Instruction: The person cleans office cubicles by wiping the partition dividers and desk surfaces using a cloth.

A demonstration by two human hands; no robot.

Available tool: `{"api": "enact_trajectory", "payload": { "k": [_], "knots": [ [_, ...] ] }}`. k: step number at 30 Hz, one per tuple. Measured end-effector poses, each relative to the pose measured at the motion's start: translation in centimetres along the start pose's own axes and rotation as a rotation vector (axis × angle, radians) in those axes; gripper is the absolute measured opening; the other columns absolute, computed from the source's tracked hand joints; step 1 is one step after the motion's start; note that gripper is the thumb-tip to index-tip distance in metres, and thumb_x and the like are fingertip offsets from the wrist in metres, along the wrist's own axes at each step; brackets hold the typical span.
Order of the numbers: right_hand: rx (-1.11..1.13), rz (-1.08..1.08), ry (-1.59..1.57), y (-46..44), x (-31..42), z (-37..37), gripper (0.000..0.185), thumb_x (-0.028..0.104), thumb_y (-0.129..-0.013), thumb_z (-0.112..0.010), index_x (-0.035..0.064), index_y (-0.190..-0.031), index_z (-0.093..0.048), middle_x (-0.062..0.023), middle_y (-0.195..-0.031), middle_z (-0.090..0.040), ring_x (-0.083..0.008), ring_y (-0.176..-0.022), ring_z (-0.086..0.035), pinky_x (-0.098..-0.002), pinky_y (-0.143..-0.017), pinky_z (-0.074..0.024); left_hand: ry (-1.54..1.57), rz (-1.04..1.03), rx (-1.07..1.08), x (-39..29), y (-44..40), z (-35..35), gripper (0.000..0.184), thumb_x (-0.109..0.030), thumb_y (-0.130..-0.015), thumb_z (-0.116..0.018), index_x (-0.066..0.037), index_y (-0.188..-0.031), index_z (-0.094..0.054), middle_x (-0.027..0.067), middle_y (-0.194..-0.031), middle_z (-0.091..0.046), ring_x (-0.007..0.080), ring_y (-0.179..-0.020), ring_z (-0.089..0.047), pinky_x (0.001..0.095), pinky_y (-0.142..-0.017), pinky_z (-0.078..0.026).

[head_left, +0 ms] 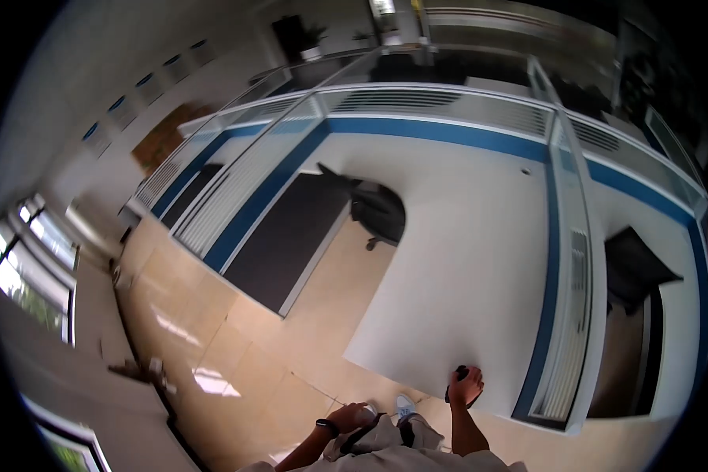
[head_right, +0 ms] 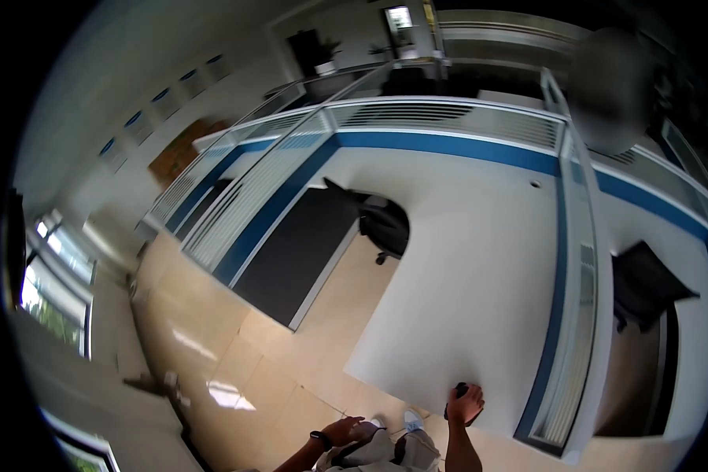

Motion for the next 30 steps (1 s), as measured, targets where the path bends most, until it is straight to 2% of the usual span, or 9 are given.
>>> {"api": "enact_trajectory", "payload": {
  "k": [2,5,8,12,20,22,26,27,30],
  "knots": [
    [-0.017,0.064,0.020,0.1,0.7,0.1,0.030,0.027,-0.065,-0.062,0.0106,-0.088,-0.053,-0.0086,-0.088,-0.054,-0.0302,-0.084,-0.054,-0.0440,-0.074,-0.0404,-0.042,-0.075,0.097,0.3,-1.7,1.0,0.059,-0.040,-0.083,-0.057,-0.002,-0.126,-0.045,0.0232,-0.115,-0.055,0.0376,-0.108,-0.052,0.0437,-0.092,-0.042],
    [-0.043,-0.002,0.028,0.1,0.0,-0.8,0.029,0.025,-0.063,-0.063,0.0115,-0.087,-0.053,-0.0080,-0.087,-0.055,-0.0294,-0.085,-0.054,-0.0437,-0.074,-0.0403,-0.184,-0.153,0.029,2.2,-5.8,2.7,0.055,-0.038,-0.083,-0.060,-0.004,-0.124,-0.047,0.0148,-0.116,-0.057,0.0312,-0.106,-0.053,0.0390,-0.091,-0.043],
    [-0.078,0.020,0.024,0.1,0.5,-0.3,0.028,0.024,-0.063,-0.063,0.0124,-0.085,-0.053,-0.0072,-0.086,-0.056,-0.0282,-0.084,-0.055,-0.0437,-0.075,-0.0404,-0.249,-0.258,-0.067,2.0,-9.2,5.6,0.053,-0.037,-0.083,-0.061,-0.005,-0.123,-0.049,0.0150,-0.117,-0.056,0.0310,-0.108,-0.052,0.0390,-0.094,-0.041],
    [-0.054,-0.018,0.006,0.2,0.5,-0.4,0.026,0.025,-0.063,-0.063,0.0129,-0.084,-0.055,-0.0055,-0.084,-0.057,-0.0274,-0.085,-0.056,-0.0433,-0.075,-0.0404,-0.225,-0.305,-0.051,1.3,-12.5,8.7,0.051,-0.036,-0.083,-0.061,-0.005,-0.122,-0.049,0.0154,-0.116,-0.055,0.0302,-0.112,-0.049,0.0388,-0.096,-0.039],
    [0.004,-0.403,0.019,1.4,-0.4,-0.9,0.029,0.028,-0.066,-0.063,0.0128,-0.091,-0.060,-0.0075,-0.094,-0.060,-0.0281,-0.092,-0.057,-0.0438,-0.077,-0.0435,-0.102,-0.372,-0.038,5.3,-15.6,9.7,0.050,-0.035,-0.082,-0.062,-0.003,-0.119,-0.051,0.0164,-0.116,-0.056,0.0305,-0.112,-0.049,0.0392,-0.096,-0.039],
    [-0.001,-0.400,0.035,1.7,0.3,-0.3,0.027,0.025,-0.067,-0.063,0.0106,-0.090,-0.060,-0.0091,-0.094,-0.060,-0.0300,-0.089,-0.058,-0.0430,-0.077,-0.0462,-0.053,-0.408,-0.057,7.1,-15.8,9.3,0.052,-0.038,-0.081,-0.061,-0.006,-0.120,-0.052,0.0154,-0.118,-0.055,0.0320,-0.111,-0.049,0.0400,-0.094,-0.041],
    [-0.163,-0.368,-0.142,3.8,2.4,2.2,0.020,0.013,-0.069,-0.065,0.0066,-0.087,-0.061,-0.0118,-0.089,-0.060,-0.0301,-0.081,-0.060,-0.0387,-0.073,-0.0494,0.036,-0.406,-0.024,10.3,-15.8,8.4,0.047,-0.032,-0.079,-0.065,-0.004,-0.115,-0.055,0.0162,-0.109,-0.058,0.0314,-0.100,-0.056,0.0397,-0.088,-0.044],
    [-0.233,-0.366,-0.202,4.4,2.9,2.9,0.019,0.011,-0.070,-0.065,0.0052,-0.087,-0.060,-0.0119,-0.087,-0.061,-0.0284,-0.079,-0.061,-0.0370,-0.071,-0.0494,0.067,-0.465,-0.089,10.5,-15.4,8.7,0.041,-0.027,-0.077,-0.067,-0.004,-0.110,-0.056,0.0156,-0.100,-0.059,0.0302,-0.093,-0.058,0.0395,-0.083,-0.046],
    [-0.347,-0.359,-0.264,5.8,4.3,5.4,0.016,0.005,-0.072,-0.065,0.0018,-0.086,-0.059,-0.0111,-0.082,-0.061,-0.0226,-0.073,-0.061,-0.0314,-0.067,-0.0490,0.130,-0.450,-0.036,11.2,-16.1,9.1,0.037,-0.025,-0.077,-0.067,-0.004,-0.106,-0.057,0.0145,-0.096,-0.059,0.0287,-0.090,-0.058,0.0393,-0.080,-0.046]
  ]
}}
Point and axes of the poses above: each hand's wrist, its own y-axis away from the middle knuckle, its own z-axis out of the back of the hand, x = y × z, the point moved 5 cm from there along -y, towards the middle knuckle
